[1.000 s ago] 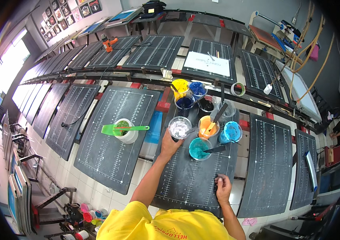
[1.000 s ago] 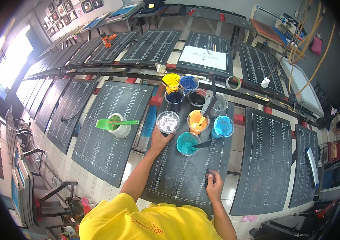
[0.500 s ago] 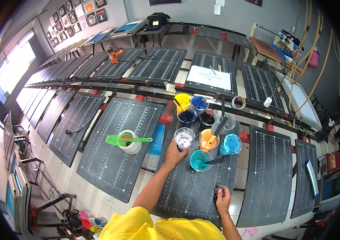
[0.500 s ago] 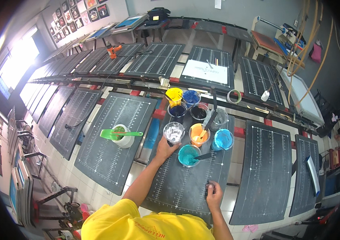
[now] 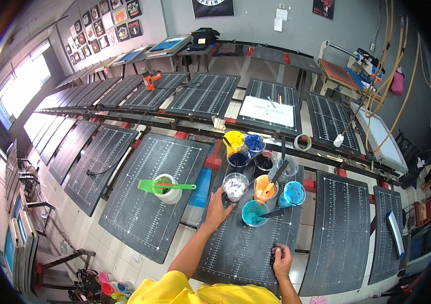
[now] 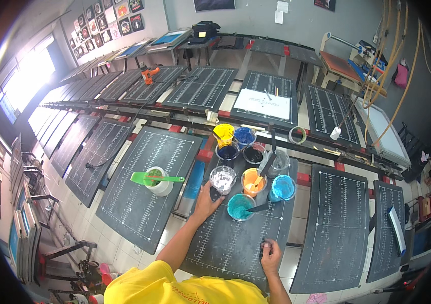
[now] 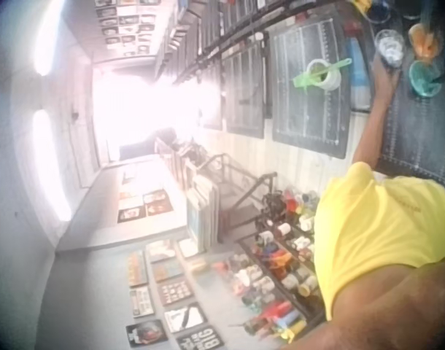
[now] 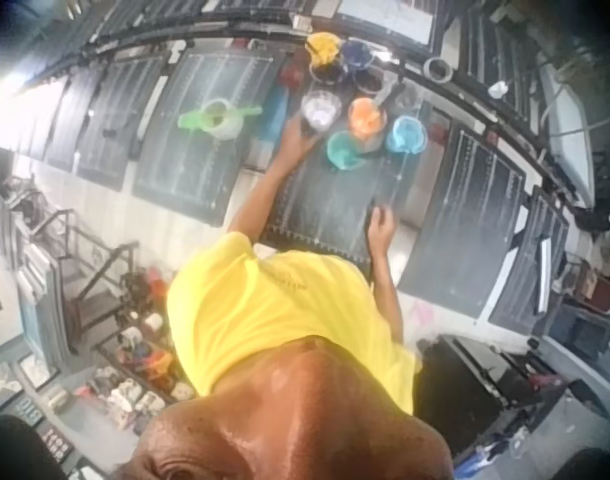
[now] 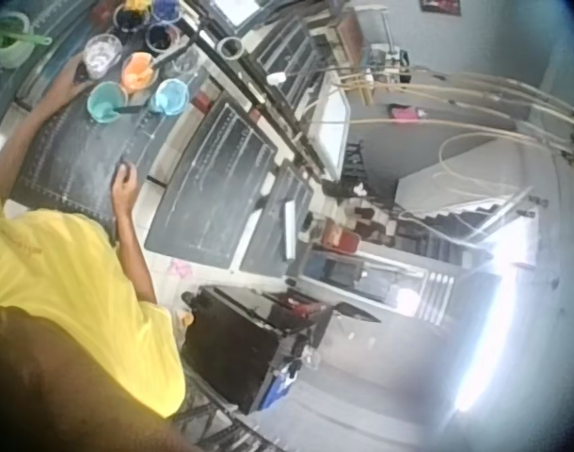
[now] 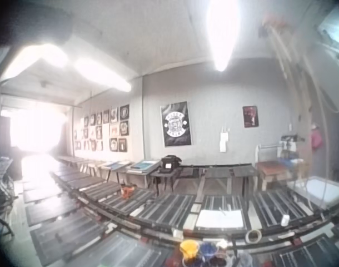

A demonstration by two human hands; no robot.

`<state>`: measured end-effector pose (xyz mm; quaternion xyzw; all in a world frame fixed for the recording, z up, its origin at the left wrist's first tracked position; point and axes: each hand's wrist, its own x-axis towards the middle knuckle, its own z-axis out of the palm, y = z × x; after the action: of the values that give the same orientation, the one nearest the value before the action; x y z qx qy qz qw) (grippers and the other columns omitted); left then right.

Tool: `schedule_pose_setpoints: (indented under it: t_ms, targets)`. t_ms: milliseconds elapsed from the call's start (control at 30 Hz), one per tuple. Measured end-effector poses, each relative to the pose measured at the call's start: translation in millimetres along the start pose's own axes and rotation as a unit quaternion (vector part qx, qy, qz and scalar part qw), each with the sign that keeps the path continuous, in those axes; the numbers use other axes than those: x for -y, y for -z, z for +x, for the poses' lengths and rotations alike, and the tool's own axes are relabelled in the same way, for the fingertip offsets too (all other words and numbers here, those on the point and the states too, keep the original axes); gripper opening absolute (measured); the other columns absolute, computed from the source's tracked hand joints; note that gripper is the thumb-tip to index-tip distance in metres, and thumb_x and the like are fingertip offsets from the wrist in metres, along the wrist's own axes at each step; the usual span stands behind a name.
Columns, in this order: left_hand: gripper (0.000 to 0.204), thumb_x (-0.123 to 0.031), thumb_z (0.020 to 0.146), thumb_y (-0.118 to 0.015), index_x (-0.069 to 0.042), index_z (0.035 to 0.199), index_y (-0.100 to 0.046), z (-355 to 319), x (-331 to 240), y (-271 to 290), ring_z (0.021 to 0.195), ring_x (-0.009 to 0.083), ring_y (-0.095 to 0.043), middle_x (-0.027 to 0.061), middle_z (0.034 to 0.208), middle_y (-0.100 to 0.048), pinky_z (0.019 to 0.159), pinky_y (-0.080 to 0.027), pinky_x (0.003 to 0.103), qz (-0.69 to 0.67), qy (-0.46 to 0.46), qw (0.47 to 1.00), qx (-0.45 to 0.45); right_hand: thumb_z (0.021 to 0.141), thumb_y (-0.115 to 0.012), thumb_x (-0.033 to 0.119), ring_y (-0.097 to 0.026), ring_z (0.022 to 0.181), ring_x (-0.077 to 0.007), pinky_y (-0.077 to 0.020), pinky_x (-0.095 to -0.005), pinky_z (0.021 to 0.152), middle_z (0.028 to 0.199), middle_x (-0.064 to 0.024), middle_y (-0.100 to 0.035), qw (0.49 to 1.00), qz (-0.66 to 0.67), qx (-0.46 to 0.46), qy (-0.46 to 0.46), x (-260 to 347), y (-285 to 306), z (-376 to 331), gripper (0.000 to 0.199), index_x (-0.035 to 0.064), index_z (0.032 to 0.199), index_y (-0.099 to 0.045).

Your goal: The person wipes a metal screen printing frame with a black cloth, stirs ink in plastic cups, and continues cleaning the edges of the frame.

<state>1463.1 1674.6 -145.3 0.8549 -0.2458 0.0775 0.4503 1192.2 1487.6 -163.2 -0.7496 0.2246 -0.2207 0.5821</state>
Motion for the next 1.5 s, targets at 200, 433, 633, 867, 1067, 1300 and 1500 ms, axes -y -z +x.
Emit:
schedule_pose_setpoints:
  t_ms: [200, 433, 633, 867, 1067, 1300, 1500]
  targets:
    - [0.059, -0.026, 0.086, -0.065, 0.004, 0.131, -0.043, -50.6, -6.5, 26.4, 0.134, 0.0369, -0.036, 0.021, 0.136, -0.047, 0.113, -0.023, 0.051, 0.092, 0.001, 0.995, 0.048, 0.095, -0.053, 0.015, -0.06, 0.074, -0.0147, -0.0485, -0.0271, 0.068, 0.08, -0.0079, -0.064, 1.0, 0.017, -0.01, 0.0, -0.9, -0.7, 0.2, 0.02, -0.0023, 0.102, -0.06]
    - [0.056, -0.03, 0.088, -0.061, 0.003, 0.131, -0.047, -98.5, -27.8, 39.1, 0.136, 0.0364, -0.034, 0.0206, 0.141, -0.043, 0.112, -0.024, 0.053, 0.164, -0.018, 0.983, 0.083, 0.096, -0.05, 0.011, -0.059, 0.075, -0.0113, -0.047, -0.0238, 0.067, 0.083, -0.0052, -0.062, 1.0, 0.028, 0.005, -0.006, -2.1, 1.9, 0.6, 0.018, -0.0003, 0.106, -0.058]
    - [0.057, -0.031, 0.089, -0.059, 0.004, 0.132, -0.045, -101.1, -26.8, 35.9, 0.137, 0.036, -0.032, 0.0203, 0.143, -0.041, 0.112, -0.023, 0.053, 0.204, -0.038, 0.975, 0.079, 0.096, -0.05, 0.011, -0.058, 0.073, -0.0106, -0.0465, -0.0234, 0.065, 0.083, -0.0052, -0.062, 0.998, 0.053, 0.006, -0.02, 8.9, 1.6, 0.3, 0.016, 0.0002, 0.104, -0.059]
    - [0.057, -0.032, 0.09, -0.058, 0.005, 0.132, -0.045, -103.4, -25.8, 33.9, 0.137, 0.0352, -0.032, 0.02, 0.143, -0.041, 0.113, -0.022, 0.051, 0.194, -0.03, 0.978, 0.072, 0.095, -0.053, 0.012, -0.057, 0.068, -0.0105, -0.0469, -0.0234, 0.062, 0.079, -0.0054, -0.063, 0.995, 0.097, -0.008, -0.035, 4.3, 2.6, 5.8, 0.011, 0.0017, 0.098, -0.057]
    - [0.056, -0.027, 0.089, -0.06, 0.004, 0.133, -0.045, -103.7, -21.9, 31.9, 0.136, 0.0359, -0.033, 0.0198, 0.142, -0.042, 0.113, -0.022, 0.051, 0.179, -0.032, 0.981, 0.06, 0.095, -0.054, 0.011, -0.058, 0.067, -0.0124, -0.048, -0.025, 0.062, 0.079, -0.0084, -0.063, 0.976, 0.2, 0.0, -0.085, -0.6, 10.9, 12.2, 0.009, 0.0028, 0.091, -0.055]
    - [0.057, -0.029, 0.09, -0.059, 0.005, 0.134, -0.044, -104.5, -16.3, 30.2, 0.137, 0.0349, -0.032, 0.0192, 0.143, -0.042, 0.113, -0.021, 0.05, 0.173, -0.031, 0.983, 0.062, 0.094, -0.056, 0.014, -0.061, 0.069, -0.0166, -0.0496, -0.0283, 0.062, 0.084, -0.0106, -0.064, 0.945, 0.305, -0.004, -0.123, 26.8, 44.0, 2.8, 0.01, 0.0048, 0.096, -0.053]
    - [0.059, -0.028, 0.089, -0.059, 0.004, 0.135, -0.042, -104.0, -16.4, 31.3, 0.138, 0.0346, -0.03, 0.0187, 0.144, -0.04, 0.114, -0.02, 0.049, 0.171, -0.024, 0.982, 0.07, 0.097, -0.052, 0.024, -0.045, 0.054, -0.0121, -0.0385, -0.0274, 0.051, 0.064, -0.0032, -0.048, 0.934, 0.317, 0.006, -0.165, 36.3, 73.3, -31.0, 0.024, 0.0097, 0.078, -0.047]
